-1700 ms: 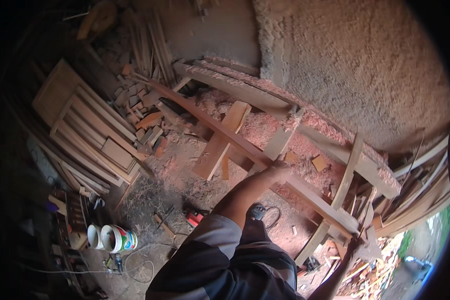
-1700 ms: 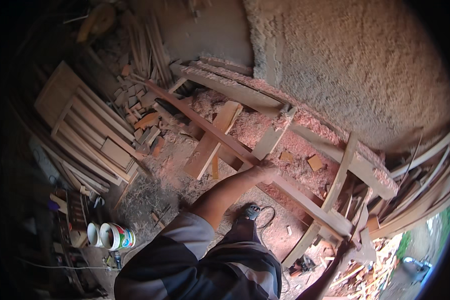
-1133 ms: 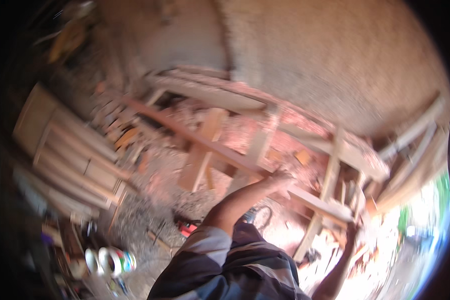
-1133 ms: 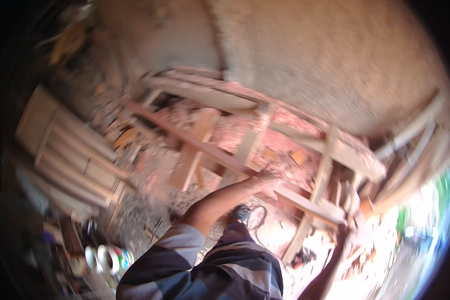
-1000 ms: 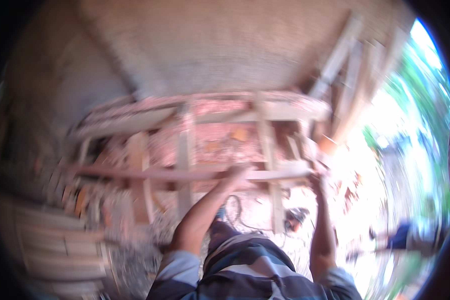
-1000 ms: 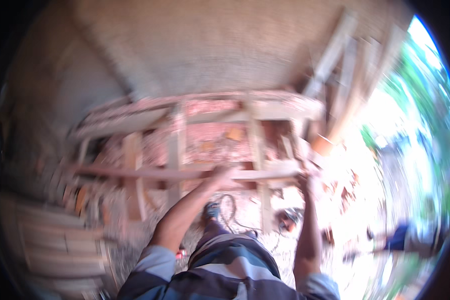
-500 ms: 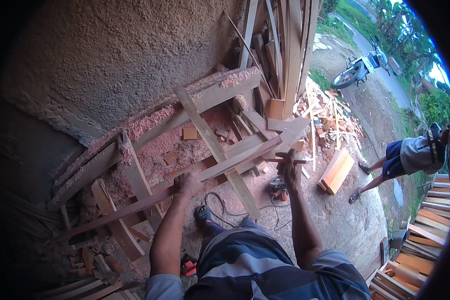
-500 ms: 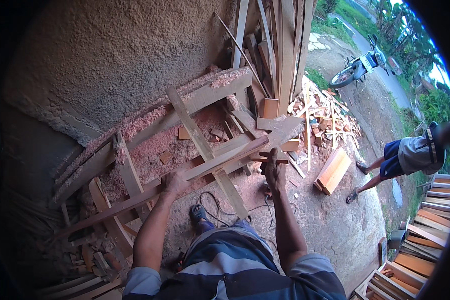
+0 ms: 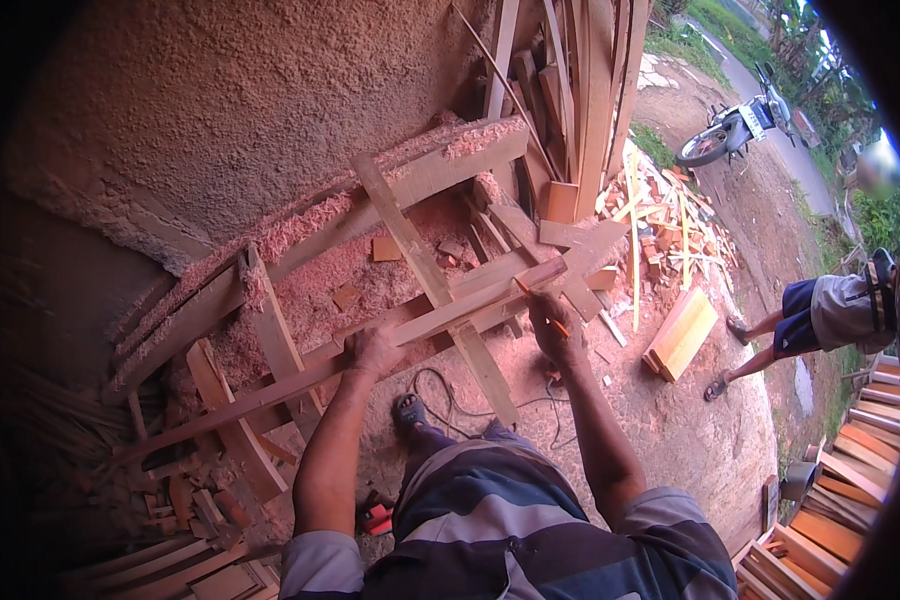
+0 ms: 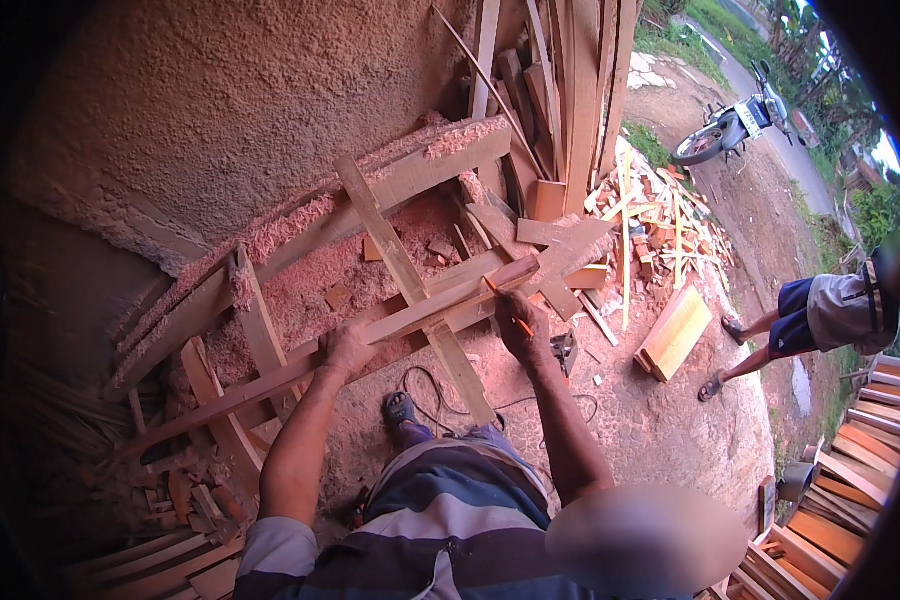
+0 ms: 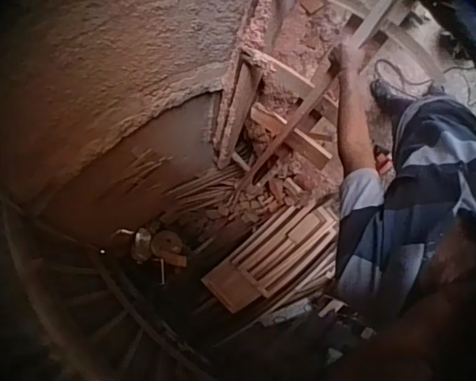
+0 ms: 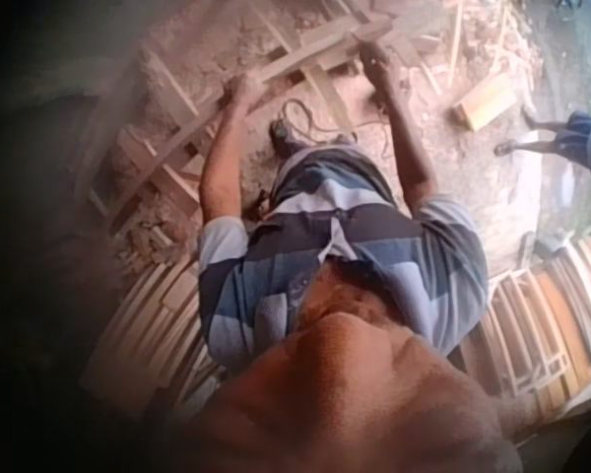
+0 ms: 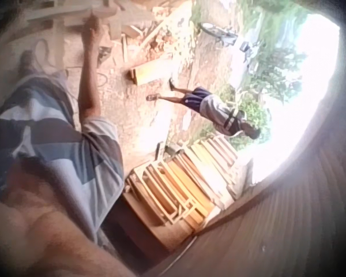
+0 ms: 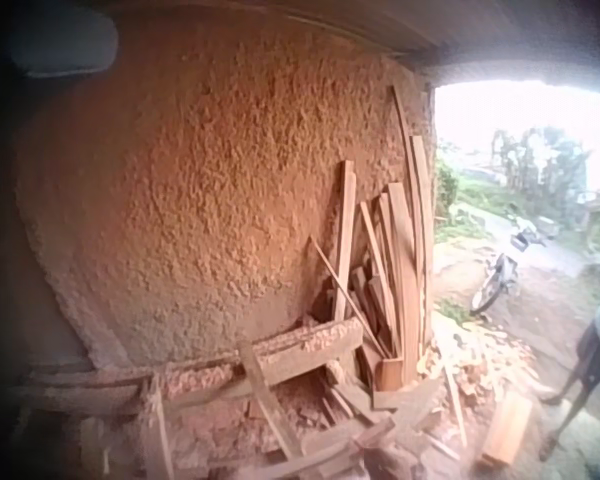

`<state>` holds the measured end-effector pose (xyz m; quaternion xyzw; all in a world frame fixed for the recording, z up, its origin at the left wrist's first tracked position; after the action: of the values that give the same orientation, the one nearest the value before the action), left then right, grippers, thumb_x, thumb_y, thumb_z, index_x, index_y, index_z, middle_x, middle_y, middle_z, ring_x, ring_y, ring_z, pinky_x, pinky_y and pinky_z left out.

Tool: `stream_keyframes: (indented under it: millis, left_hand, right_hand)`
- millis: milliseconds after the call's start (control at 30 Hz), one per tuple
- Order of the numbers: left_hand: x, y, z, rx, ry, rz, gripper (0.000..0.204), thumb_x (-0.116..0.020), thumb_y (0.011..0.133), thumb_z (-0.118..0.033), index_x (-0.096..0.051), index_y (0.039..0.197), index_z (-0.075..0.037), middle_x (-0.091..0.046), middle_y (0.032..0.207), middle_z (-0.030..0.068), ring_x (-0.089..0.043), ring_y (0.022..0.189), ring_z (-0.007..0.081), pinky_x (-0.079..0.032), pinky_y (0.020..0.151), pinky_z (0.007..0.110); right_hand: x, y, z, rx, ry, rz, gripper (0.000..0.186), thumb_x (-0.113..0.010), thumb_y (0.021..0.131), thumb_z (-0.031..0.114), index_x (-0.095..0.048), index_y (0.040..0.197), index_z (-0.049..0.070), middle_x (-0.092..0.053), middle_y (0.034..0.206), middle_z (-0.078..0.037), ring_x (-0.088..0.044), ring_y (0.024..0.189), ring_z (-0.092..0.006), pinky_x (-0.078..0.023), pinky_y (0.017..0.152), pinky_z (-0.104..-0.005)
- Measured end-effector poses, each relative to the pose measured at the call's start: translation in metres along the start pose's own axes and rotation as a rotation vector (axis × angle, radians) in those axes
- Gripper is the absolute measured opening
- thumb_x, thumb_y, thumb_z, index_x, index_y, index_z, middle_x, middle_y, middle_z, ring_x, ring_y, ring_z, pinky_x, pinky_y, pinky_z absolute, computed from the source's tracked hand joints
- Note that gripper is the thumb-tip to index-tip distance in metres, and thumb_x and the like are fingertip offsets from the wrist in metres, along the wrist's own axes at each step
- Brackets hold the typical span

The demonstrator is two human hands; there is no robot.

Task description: The person uses a circular saw to cut wooden planks on a workbench. They repeatedly position planks, mark them with a pencil, and cut them into smaller pieces. The person also moves cut pieces aside and handles additional planks from a nearby pile.

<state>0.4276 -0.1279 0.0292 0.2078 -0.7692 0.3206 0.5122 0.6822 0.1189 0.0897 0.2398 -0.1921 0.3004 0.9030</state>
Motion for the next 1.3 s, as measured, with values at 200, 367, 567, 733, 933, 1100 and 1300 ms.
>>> stream_keyframes:
  millis: [200,367,567,733,933,1100,1300]
  left_hand:
    - [0.0,0.002,-0.001,-0.048,-0.097,-0.067,0.045,-0.082,0.077,-0.05,-0.075,0.112,-0.022,-0.075,0.102,0.0162,-0.071,0.101,0.0393,-0.053,0.088,0.055]
    - [0.004,0.0,-0.004,-0.057,-0.075,-0.063,0.048,-0.086,0.074,-0.046,-0.074,0.113,-0.019,-0.075,0.103,0.0161,-0.072,0.099,0.0384,-0.056,0.084,0.052]
    - [0.009,-0.002,-0.007,-0.046,-0.043,-0.041,0.054,-0.085,0.074,-0.05,-0.072,0.119,-0.023,-0.077,0.105,0.012,-0.073,0.099,0.0377,-0.056,0.082,0.052]
    - [0.001,-0.018,-0.01,-0.035,0.027,-0.126,0.042,-0.082,0.08,-0.042,-0.073,0.113,-0.019,-0.076,0.1,0.0145,-0.073,0.093,0.0383,-0.057,0.078,0.053]
    - [-0.003,-0.059,-0.032,-0.307,0.018,-0.399,0.041,-0.076,0.082,-0.023,-0.067,0.121,-0.012,-0.074,0.109,0.0108,-0.071,0.099,0.0339,-0.056,0.08,0.049]
    - [-0.011,-0.083,-0.041,-0.405,0.12,-0.439,0.052,-0.076,0.08,-0.019,-0.063,0.129,-0.011,-0.065,0.128,0.0102,-0.064,0.111,0.0328,-0.053,0.085,0.047]
    - [-0.01,-0.073,-0.03,-0.231,0.052,-0.202,0.08,-0.081,0.079,-0.028,-0.047,0.15,-0.014,-0.047,0.151,0.0183,-0.043,0.138,0.0424,-0.032,0.113,0.061]
  right_hand:
    - [-0.007,0.009,-0.005,-0.016,-0.001,0.068,0.017,-0.058,0.102,0.015,-0.07,0.108,0.006,-0.069,0.082,-0.012,-0.07,0.074,-0.0255,-0.054,0.068,-0.0381]
    - [-0.005,-0.025,-0.026,-0.09,-0.366,0.446,0.024,-0.059,0.098,0.028,-0.069,0.095,0.007,-0.071,0.086,-0.022,-0.072,0.079,-0.0397,-0.056,0.068,-0.0477]
    - [-0.014,-0.081,-0.047,-0.332,-0.182,0.363,0.055,-0.049,0.105,0.049,-0.067,0.096,-0.003,-0.071,0.09,-0.023,-0.071,0.081,-0.0358,-0.054,0.072,-0.0471]
    - [-0.087,-0.052,-0.058,-0.793,0.345,0.119,0.065,-0.055,0.099,0.064,-0.065,0.097,0.0,-0.056,0.066,-0.004,-0.05,0.049,-0.0127,-0.037,0.043,-0.0308]
    - [-0.123,-0.066,-0.044,-1.074,0.513,-0.058,0.043,-0.074,0.088,0.045,-0.063,0.076,0.005,-0.05,0.056,0.0,-0.045,0.041,-0.0122,-0.033,0.039,-0.0293]
    - [-0.117,-0.095,-0.047,-1.121,0.648,-0.259,0.026,-0.073,0.085,0.028,-0.067,0.078,0.004,-0.053,0.056,0.0,-0.046,0.039,-0.0119,-0.033,0.038,-0.029]
    - [-0.126,-0.095,-0.046,-1.093,0.927,-0.264,0.022,-0.073,0.09,0.03,-0.063,0.085,0.012,-0.049,0.059,0.004,-0.039,0.041,-0.0097,-0.026,0.038,-0.0265]
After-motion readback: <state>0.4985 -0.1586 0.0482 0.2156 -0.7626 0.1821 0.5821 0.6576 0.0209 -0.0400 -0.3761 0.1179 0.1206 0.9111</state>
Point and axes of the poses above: each hand's wrist, its own y-axis towards the middle knuckle, its own x-axis out of the back of the hand, z = x × y, the point moved 9 cm from there along y, towards the middle knuckle
